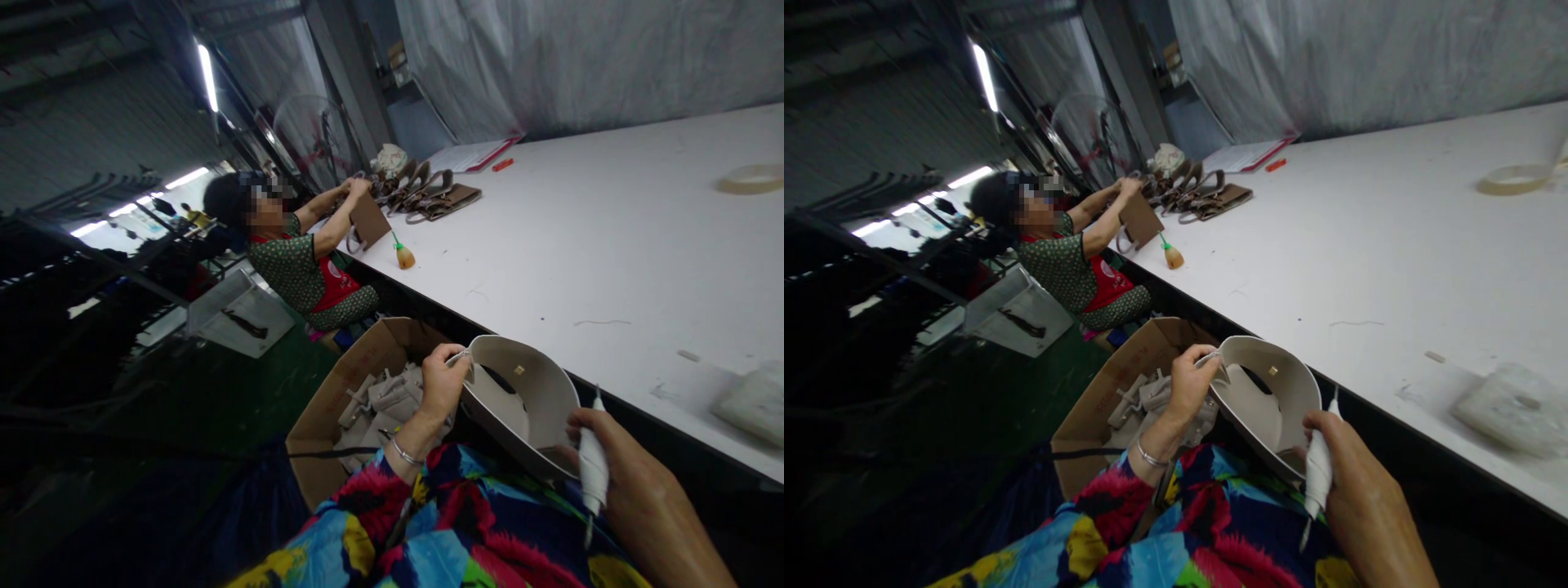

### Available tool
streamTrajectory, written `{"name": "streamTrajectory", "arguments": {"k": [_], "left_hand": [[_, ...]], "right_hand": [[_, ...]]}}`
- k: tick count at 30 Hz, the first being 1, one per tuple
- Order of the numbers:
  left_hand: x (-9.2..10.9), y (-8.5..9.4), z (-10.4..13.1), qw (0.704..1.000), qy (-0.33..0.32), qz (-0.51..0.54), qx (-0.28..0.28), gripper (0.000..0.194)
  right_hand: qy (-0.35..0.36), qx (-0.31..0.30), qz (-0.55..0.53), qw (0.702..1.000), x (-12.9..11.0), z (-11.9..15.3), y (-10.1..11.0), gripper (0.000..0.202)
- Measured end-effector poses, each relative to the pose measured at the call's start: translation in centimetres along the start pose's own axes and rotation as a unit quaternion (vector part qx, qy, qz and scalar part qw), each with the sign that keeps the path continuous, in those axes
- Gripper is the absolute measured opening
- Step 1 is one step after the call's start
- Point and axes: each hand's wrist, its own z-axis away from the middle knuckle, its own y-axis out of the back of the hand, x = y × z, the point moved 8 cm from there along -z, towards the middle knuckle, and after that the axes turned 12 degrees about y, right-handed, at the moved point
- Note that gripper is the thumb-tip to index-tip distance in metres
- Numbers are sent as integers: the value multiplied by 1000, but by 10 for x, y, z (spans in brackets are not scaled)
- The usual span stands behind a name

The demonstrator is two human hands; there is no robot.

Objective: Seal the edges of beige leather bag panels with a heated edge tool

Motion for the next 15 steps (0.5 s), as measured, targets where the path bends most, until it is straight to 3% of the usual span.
{"name": "streamTrajectory", "arguments": {"k": [4,15], "left_hand": [[-3,0,0,1000,13,7,4,9],[-10,1,5,1000,18,13,-22,15]], "right_hand": [[9,60,19,998,-11,4,8,38],[17,32,-17,999,-6,6,1,32]]}}
